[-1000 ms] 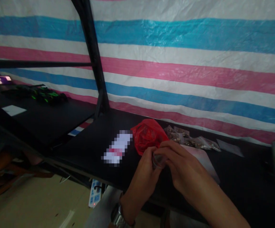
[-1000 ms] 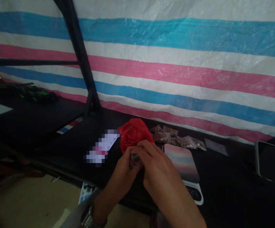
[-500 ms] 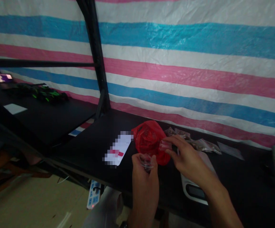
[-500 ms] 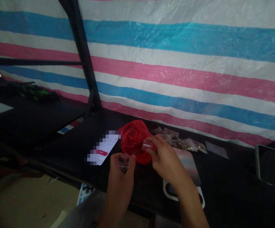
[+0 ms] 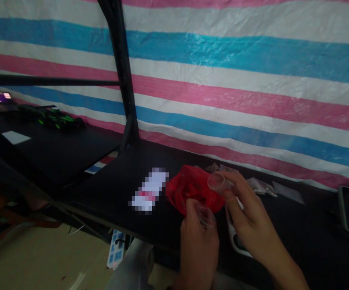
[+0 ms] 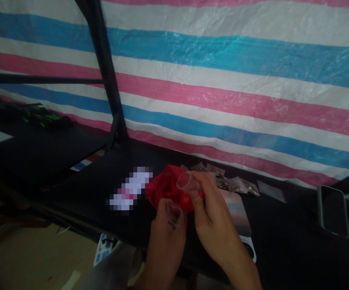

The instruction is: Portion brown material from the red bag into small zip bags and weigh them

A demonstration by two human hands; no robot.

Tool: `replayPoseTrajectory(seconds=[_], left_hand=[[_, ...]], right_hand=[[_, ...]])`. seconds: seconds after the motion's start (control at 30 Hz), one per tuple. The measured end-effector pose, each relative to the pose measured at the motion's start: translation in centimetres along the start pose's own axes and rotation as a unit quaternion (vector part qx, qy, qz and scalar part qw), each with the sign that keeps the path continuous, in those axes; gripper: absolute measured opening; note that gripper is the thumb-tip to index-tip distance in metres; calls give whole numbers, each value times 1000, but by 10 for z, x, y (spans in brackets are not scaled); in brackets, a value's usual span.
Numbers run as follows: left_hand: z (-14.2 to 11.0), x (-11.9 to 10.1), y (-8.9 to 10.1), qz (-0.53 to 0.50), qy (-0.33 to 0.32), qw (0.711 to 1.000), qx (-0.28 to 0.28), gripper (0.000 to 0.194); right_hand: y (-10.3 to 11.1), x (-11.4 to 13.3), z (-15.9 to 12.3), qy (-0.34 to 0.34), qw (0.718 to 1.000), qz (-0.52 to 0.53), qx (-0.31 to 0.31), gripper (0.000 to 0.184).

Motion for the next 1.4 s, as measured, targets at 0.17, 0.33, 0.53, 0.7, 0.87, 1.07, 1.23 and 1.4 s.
replayPoseTrajectory(seconds=[0.17, 0.33, 0.53, 0.7, 0.87, 1.07, 1.23, 1.4], left_hand=[[-22, 19, -40, -183, 82, 977, 73, 16], [-34, 24, -53, -194, 111, 963, 149, 15], [-5, -20, -3, 7, -4, 997, 78, 4], [28, -60, 7, 275, -282, 914, 99, 26], [53, -33, 7, 394, -127, 900, 135, 20], [56, -56, 34, 259, -124, 958, -2, 23], [65, -56, 57, 190, -124, 973, -42, 26], [74, -37, 72, 127, -45, 990, -51, 20]], right_hand=[[-9, -29, -7, -74, 997, -16, 8, 33], [-19, -60, -5, -128, 991, 33, -21, 38], [-28, -66, 12, -110, 979, 164, -43, 35], [-55, -63, 33, -115, 944, 306, 48, 34], [-17, -49, 33, -79, 962, 249, -78, 26], [-18, 9, -8, -20, 982, 134, 129, 25], [-56, -17, -29, -71, 967, -83, 230, 29], [-71, -25, -20, -39, 946, -225, 231, 35]])
Point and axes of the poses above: each hand's wrist, its own z-axis towards the middle knuckle, its own y-axis out of the back of the hand, x = y × z, the point moved 8 cm from there along z, towards the middle knuckle, and after that the axes turned 13 degrees about -z, right-handed, at the moved point
